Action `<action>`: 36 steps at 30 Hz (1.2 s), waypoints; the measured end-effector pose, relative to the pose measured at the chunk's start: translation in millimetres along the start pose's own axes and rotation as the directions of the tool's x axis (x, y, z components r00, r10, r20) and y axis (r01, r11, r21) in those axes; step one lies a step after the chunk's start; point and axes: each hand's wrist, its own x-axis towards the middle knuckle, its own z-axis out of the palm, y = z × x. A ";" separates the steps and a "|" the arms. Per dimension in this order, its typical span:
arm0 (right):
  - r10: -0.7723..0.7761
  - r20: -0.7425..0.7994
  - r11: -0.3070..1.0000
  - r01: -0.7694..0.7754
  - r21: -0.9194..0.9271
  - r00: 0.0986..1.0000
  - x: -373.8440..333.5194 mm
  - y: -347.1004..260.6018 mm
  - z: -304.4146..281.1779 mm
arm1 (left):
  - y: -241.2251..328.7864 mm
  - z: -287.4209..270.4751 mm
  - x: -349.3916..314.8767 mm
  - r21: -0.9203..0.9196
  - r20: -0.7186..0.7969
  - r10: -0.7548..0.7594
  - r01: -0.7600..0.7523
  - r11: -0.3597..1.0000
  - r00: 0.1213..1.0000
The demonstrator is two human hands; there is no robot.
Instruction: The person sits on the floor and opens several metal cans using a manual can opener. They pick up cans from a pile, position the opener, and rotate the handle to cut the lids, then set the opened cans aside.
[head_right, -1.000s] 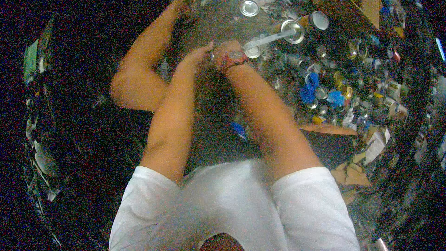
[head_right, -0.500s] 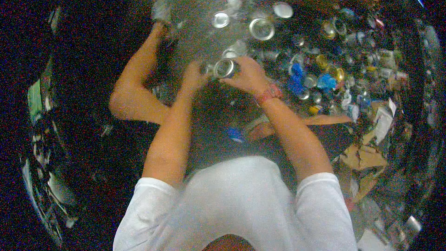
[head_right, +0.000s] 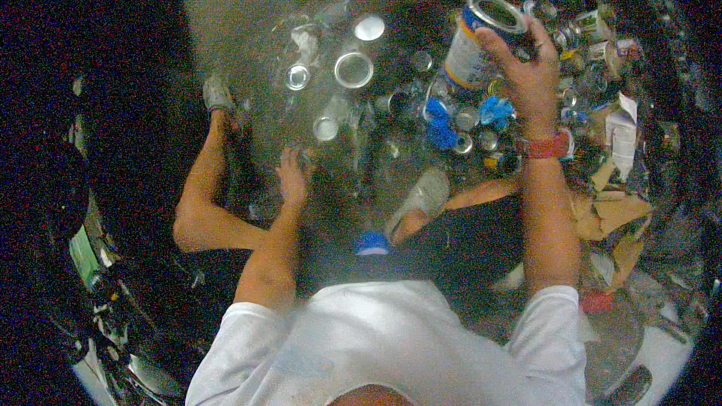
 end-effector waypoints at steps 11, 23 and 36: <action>0.101 -0.201 0.944 -0.031 0.327 0.974 26.1 15.3 -33.0 | -22.3 30.7 12.7 0.253 0.252 0.081 -0.147 0.956 0.964; 0.209 -0.277 0.902 -0.076 0.424 0.938 28.6 -15.9 -77.0 | 74.8 -86.5 15.3 0.158 0.148 0.253 -0.275 0.948 0.956; 0.094 -0.292 0.965 -0.015 0.263 0.952 27.2 15.3 -93.1 | 388.8 -87.6 203.3 0.079 -0.082 0.720 -0.715 0.694 0.689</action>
